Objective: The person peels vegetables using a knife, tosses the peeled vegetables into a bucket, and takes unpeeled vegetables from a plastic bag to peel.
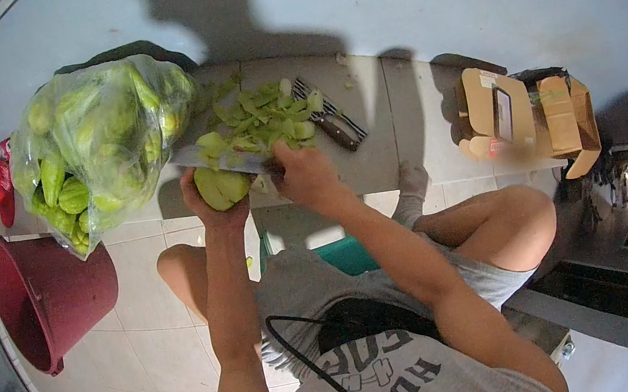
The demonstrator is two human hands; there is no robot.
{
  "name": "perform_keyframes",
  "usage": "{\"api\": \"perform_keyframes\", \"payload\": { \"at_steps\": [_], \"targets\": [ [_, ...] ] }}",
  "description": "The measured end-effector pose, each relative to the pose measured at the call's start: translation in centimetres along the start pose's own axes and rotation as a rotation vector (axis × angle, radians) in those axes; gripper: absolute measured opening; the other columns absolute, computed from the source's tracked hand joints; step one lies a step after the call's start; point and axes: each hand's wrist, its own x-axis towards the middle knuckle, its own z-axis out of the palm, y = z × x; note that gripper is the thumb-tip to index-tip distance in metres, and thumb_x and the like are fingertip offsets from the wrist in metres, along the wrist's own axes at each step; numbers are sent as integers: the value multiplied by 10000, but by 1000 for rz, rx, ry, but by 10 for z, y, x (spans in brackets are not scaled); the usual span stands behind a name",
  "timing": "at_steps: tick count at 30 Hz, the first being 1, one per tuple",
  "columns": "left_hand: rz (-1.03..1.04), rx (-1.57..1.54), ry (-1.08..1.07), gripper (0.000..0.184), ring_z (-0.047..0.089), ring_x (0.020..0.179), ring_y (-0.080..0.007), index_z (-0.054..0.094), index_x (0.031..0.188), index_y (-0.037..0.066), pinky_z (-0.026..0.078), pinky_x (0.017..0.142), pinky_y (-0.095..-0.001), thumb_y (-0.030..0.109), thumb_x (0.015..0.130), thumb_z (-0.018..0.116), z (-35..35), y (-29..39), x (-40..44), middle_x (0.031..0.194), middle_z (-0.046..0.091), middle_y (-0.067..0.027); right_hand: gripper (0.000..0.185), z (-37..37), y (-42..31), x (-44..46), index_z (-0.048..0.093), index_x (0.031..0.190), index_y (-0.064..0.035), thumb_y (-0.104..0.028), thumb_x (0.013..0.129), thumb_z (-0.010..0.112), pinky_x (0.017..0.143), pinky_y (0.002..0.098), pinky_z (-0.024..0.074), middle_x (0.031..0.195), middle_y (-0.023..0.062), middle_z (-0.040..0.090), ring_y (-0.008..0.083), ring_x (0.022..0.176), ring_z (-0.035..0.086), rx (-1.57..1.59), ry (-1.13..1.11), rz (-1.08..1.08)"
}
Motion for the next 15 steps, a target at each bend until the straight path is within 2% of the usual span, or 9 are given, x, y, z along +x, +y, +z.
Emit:
{"api": "perform_keyframes", "payload": {
  "at_steps": [2, 3, 5, 8, 11, 15],
  "targets": [
    [10, -84, -64, 667, 589, 1091, -301, 539, 1288, 117, 494, 894, -527, 602, 831, 511, -4, -3, -6, 1204, 598, -97, 278, -3, -10, -6, 477, 917, -60, -165, 789, 700, 572, 508, 510, 711, 185, 645, 421, 707, 654, 52, 30, -57],
    [-35, -156, 5, 667, 589, 1091, -301, 539, 1288, 117, 494, 894, -527, 602, 831, 511, 2, -32, -34, 1204, 598, -97, 278, -23, -7, -35, 477, 917, -60, -165, 789, 700, 572, 508, 510, 711, 185, 645, 421, 707, 654, 11, -53, -2],
    [-92, -248, 63, 631, 604, 1050, -304, 548, 1265, 105, 528, 814, -513, 562, 831, 521, 8, -26, -30, 1165, 610, -104, 314, -26, -14, -28, 446, 901, -22, -58, 717, 697, 603, 469, 479, 761, 211, 629, 430, 746, 631, 36, -81, -2],
    [-83, -56, 20, 614, 612, 1035, -306, 548, 1255, 92, 545, 760, -515, 536, 831, 526, 7, -14, -27, 1151, 615, -112, 286, -3, 11, -21, 456, 893, -19, -53, 723, 683, 601, 458, 479, 763, 212, 624, 427, 743, 628, 14, -14, 40],
    [-126, 0, -106, 615, 618, 1023, -306, 545, 1258, 81, 552, 744, -513, 527, 834, 521, 0, -8, -24, 1159, 613, -118, 257, -5, 25, -13, 469, 894, -16, -48, 733, 666, 613, 455, 479, 761, 210, 621, 422, 748, 627, 18, -65, 101],
    [-68, -88, -16, 552, 643, 967, -300, 559, 1213, 49, 562, 775, -470, 451, 835, 545, 15, -4, -21, 1080, 636, -143, 238, -21, -9, -12, 482, 898, -9, -43, 738, 656, 627, 455, 479, 750, 212, 615, 420, 754, 630, 169, -92, 66]
  ]
}}
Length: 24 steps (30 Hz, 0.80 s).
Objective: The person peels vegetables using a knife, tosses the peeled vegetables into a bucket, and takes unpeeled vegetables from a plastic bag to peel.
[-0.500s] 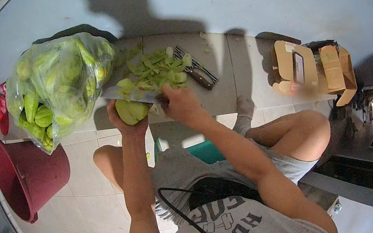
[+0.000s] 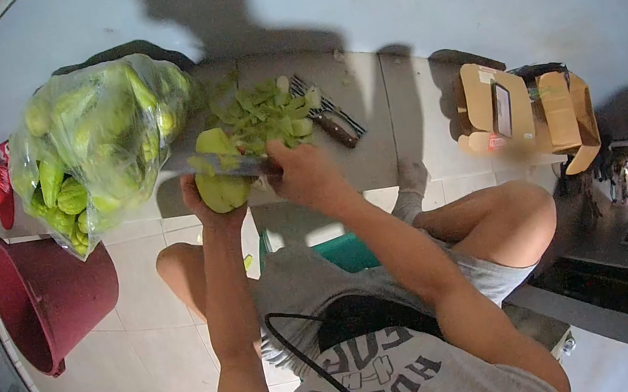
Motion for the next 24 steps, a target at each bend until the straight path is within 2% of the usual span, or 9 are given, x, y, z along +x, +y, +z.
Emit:
{"api": "perform_keyframes", "payload": {
  "at_steps": [3, 6, 8, 12, 15, 17, 18, 20, 24],
  "targets": [
    [33, -134, 19, 540, 647, 935, -306, 565, 1195, 46, 561, 766, -476, 444, 831, 553, 4, 4, 6, 1063, 641, -144, 241, 3, -6, 6, 484, 900, -6, -47, 740, 659, 626, 452, 480, 749, 225, 605, 422, 761, 629, -29, 19, -63],
    [-4, 47, -19, 534, 647, 946, -304, 571, 1187, 47, 562, 763, -466, 450, 838, 547, 2, 10, 2, 1065, 642, -141, 238, 17, 19, 16, 486, 893, -5, -47, 739, 662, 613, 439, 482, 745, 226, 607, 414, 751, 635, -84, 111, -64],
    [-58, 93, -147, 636, 623, 1025, -306, 511, 1303, 53, 560, 771, -493, 487, 839, 553, -15, 10, 9, 1208, 598, -130, 234, 19, 36, 31, 493, 891, -6, -50, 743, 670, 620, 449, 480, 752, 220, 616, 408, 757, 639, -174, 27, 52],
    [8, 54, -113, 650, 623, 1025, -307, 510, 1296, 35, 566, 749, -486, 493, 837, 555, -5, 13, 8, 1199, 601, -139, 240, 5, 2, 11, 493, 882, 0, -53, 742, 680, 637, 453, 488, 754, 214, 626, 394, 775, 653, -85, 68, -60],
    [59, -1, -51, 617, 622, 1019, -311, 530, 1252, 33, 562, 713, -489, 491, 839, 543, -4, 12, 13, 1170, 605, -144, 244, 4, -10, 7, 488, 877, 2, -60, 743, 682, 635, 465, 489, 757, 211, 628, 406, 766, 649, -57, -12, -57],
    [26, 62, 6, 644, 644, 957, -319, 528, 1255, 28, 558, 702, -478, 511, 830, 538, 6, 13, 8, 1125, 618, -157, 280, 14, 6, 15, 482, 977, -43, -108, 770, 660, 680, 531, 502, 815, 253, 632, 455, 822, 630, -126, 50, -68],
    [20, 64, 7, 644, 644, 957, -319, 528, 1255, 28, 558, 702, -478, 511, 830, 538, 2, 11, 5, 1125, 618, -157, 280, 18, 14, 18, 482, 977, -43, -108, 770, 660, 680, 531, 502, 815, 253, 632, 455, 822, 630, -125, 52, -61],
    [-32, 147, -52, 686, 662, 871, -319, 505, 1297, 17, 552, 690, -456, 518, 829, 522, -5, 13, 9, 1080, 630, -170, 267, 20, 23, 35, 480, 980, -49, -115, 789, 654, 703, 531, 508, 842, 247, 641, 450, 846, 634, -156, -53, 91],
    [5, 133, -66, 712, 666, 805, -325, 488, 1326, 10, 549, 673, -443, 520, 829, 515, 9, 17, 7, 1029, 637, -181, 250, 24, 25, 38, 501, 983, -38, -115, 797, 649, 719, 516, 515, 866, 249, 648, 434, 847, 644, -129, 18, 45]
  ]
}}
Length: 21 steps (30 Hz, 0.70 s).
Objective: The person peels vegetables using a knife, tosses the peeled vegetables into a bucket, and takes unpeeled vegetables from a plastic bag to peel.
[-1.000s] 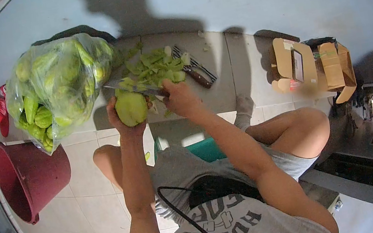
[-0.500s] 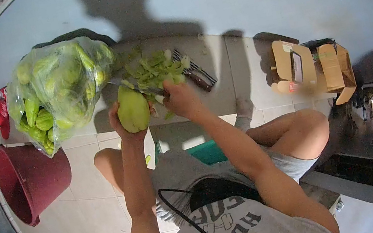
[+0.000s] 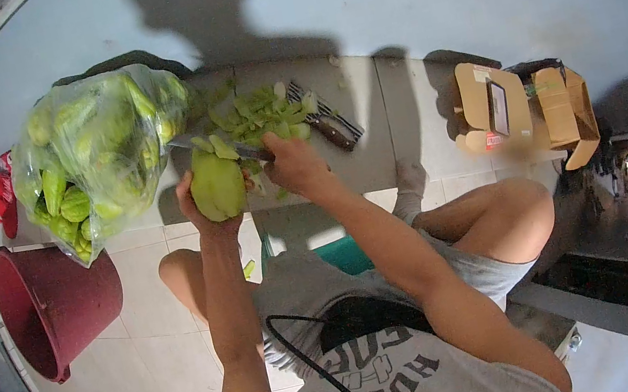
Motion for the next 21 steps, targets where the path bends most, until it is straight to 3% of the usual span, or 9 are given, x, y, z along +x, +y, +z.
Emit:
{"api": "perform_keyframes", "payload": {
  "at_steps": [2, 5, 9, 11, 15, 17, 18, 20, 21],
  "targets": [
    [-34, 16, -82, 705, 664, 810, -326, 491, 1325, 12, 542, 674, -430, 518, 834, 508, 0, -3, -2, 1026, 633, -186, 268, 0, 10, 0, 539, 1004, -9, -110, 786, 656, 740, 496, 519, 885, 243, 654, 417, 856, 650, -135, -44, 144],
    [71, -1, -184, 705, 661, 827, -325, 483, 1335, 13, 550, 716, -422, 511, 837, 507, 7, -2, 1, 1046, 634, -200, 304, 7, 42, 1, 564, 1024, 29, -104, 771, 668, 752, 473, 524, 897, 246, 658, 405, 860, 652, -95, 1, 99],
    [110, -47, 28, 689, 645, 889, -314, 487, 1327, 17, 555, 749, -435, 512, 848, 505, -12, -1, 14, 1101, 618, -227, 302, -19, 23, -7, 566, 1005, 34, -103, 761, 679, 758, 467, 523, 898, 243, 664, 406, 872, 652, -1, 2, 210],
    [5, -158, 210, 654, 622, 951, -315, 504, 1306, 39, 546, 803, -464, 519, 861, 504, -23, -4, 20, 1155, 596, -243, 300, -11, 39, -1, 552, 1000, 29, -108, 766, 682, 733, 459, 527, 887, 244, 663, 414, 849, 654, -57, 37, 229],
    [18, -263, 94, 610, 604, 986, -331, 527, 1271, 58, 524, 845, -485, 518, 871, 503, -12, 2, 16, 1163, 591, -224, 245, -18, 17, -13, 483, 867, 11, -86, 761, 681, 680, 470, 473, 800, 238, 620, 396, 771, 628, -42, 36, 214],
    [106, -288, 259, 566, 594, 992, -352, 563, 1216, 62, 507, 886, -484, 498, 858, 516, -5, 6, 15, 1121, 606, -190, 250, -14, -2, -26, 492, 867, -1, -99, 768, 701, 617, 457, 486, 738, 217, 620, 379, 699, 641, -68, 128, 37],
    [119, -287, 256, 566, 594, 992, -352, 563, 1216, 62, 507, 886, -484, 498, 858, 516, -11, 6, 20, 1121, 606, -190, 250, -11, -7, -27, 492, 867, -1, -99, 768, 701, 617, 457, 486, 738, 217, 620, 379, 699, 641, -65, 129, 24],
    [75, -364, 54, 531, 586, 990, -354, 597, 1141, 58, 505, 885, -484, 493, 845, 527, -29, -3, 24, 1074, 611, -167, 242, -5, -13, -39, 498, 837, -34, -114, 766, 715, 526, 429, 487, 644, 160, 607, 337, 585, 637, -104, 217, -265],
    [72, -449, 194, 498, 586, 973, -348, 614, 1066, 66, 502, 882, -486, 500, 835, 528, -17, -5, 22, 1050, 611, -161, 242, -3, -15, -38, 498, 837, -34, -114, 766, 715, 526, 429, 487, 644, 160, 607, 337, 585, 637, -105, 218, -260]
  ]
}}
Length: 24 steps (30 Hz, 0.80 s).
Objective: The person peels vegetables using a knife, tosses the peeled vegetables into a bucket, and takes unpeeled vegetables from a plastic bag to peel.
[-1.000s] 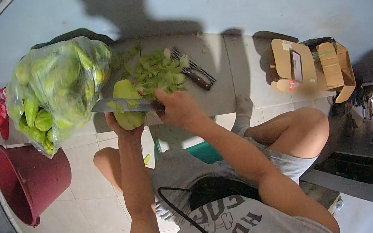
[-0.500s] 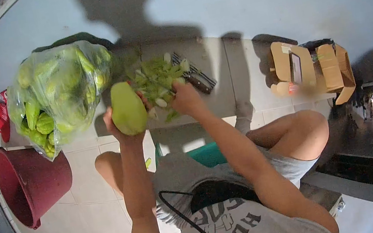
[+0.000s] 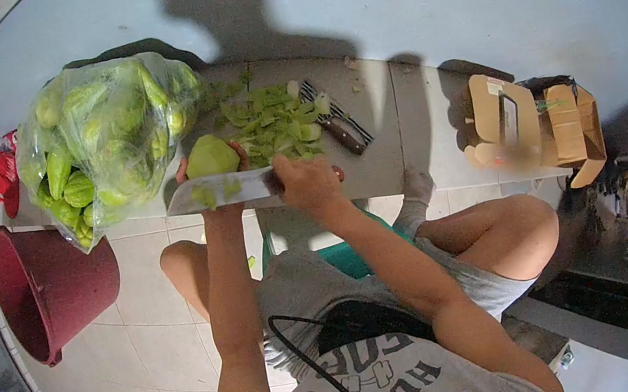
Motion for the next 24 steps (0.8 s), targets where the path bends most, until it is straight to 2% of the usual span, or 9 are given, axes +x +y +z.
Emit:
{"api": "perform_keyframes", "payload": {
  "at_steps": [2, 6, 8, 13, 15, 17, 19, 22, 24],
  "targets": [
    [-17, -14, 42, 490, 584, 968, -347, 608, 1050, 68, 502, 876, -486, 501, 831, 532, -5, -7, 0, 1038, 610, -158, 157, 4, -6, -2, 463, 820, -76, -119, 807, 613, 488, 436, 494, 647, 119, 611, 327, 572, 646, -105, 25, -85],
    [-12, -44, 158, 467, 586, 902, -315, 605, 966, 89, 518, 838, -485, 520, 793, 557, -3, -16, -1, 968, 612, -110, 132, 15, -3, 1, 461, 815, -74, -111, 803, 587, 496, 424, 495, 647, 117, 606, 323, 578, 643, -106, 14, -92],
    [-20, -60, 125, 475, 581, 933, -327, 594, 997, 81, 502, 859, -498, 515, 813, 529, -4, -17, -4, 990, 605, -132, 111, 15, -5, 1, 465, 818, -71, -107, 816, 570, 518, 424, 504, 649, 112, 603, 321, 593, 645, -103, 29, -101],
    [-20, -59, 65, 486, 574, 981, -337, 576, 1039, 70, 475, 896, -525, 509, 857, 472, -7, -16, -5, 1018, 588, -154, 154, 7, -8, 7, 481, 846, -70, -103, 785, 619, 549, 437, 515, 669, 115, 615, 330, 620, 653, -117, 31, -68],
    [12, 0, 105, 427, 593, 934, -334, 591, 1052, 92, 505, 840, -514, 453, 834, 530, -6, -17, -8, 1003, 606, -130, 179, 7, -3, 6, 486, 860, -68, -102, 774, 640, 551, 442, 517, 684, 118, 627, 331, 626, 659, -150, 19, -48],
    [33, 17, 165, 437, 594, 936, -336, 583, 1075, 86, 504, 841, -518, 452, 846, 520, -1, -13, -6, 1006, 603, -136, 230, 8, 8, 4, 470, 832, -60, -87, 765, 688, 515, 444, 482, 609, 142, 600, 340, 589, 645, -146, -55, 65],
    [53, 31, 227, 447, 595, 937, -339, 574, 1099, 80, 503, 843, -521, 452, 858, 510, 0, -12, -5, 1009, 600, -142, 234, 9, 12, 3, 468, 836, -59, -96, 773, 691, 512, 448, 482, 611, 148, 601, 349, 589, 642, -105, -44, 51],
    [25, 82, 114, 464, 599, 938, -333, 567, 1114, 70, 499, 863, -509, 460, 874, 495, -4, -15, -10, 1029, 597, -145, 235, -3, -2, 7, 468, 844, -61, -111, 792, 692, 504, 449, 481, 616, 158, 601, 364, 590, 638, -45, -28, 15],
    [-17, 143, -20, 514, 571, 1045, -327, 528, 1208, 78, 480, 922, -502, 484, 903, 454, -4, -15, -12, 1162, 554, -155, 231, -7, -4, 9, 470, 847, -64, -118, 803, 691, 498, 445, 480, 619, 162, 600, 369, 591, 636, -31, -17, -12]
  ]
}}
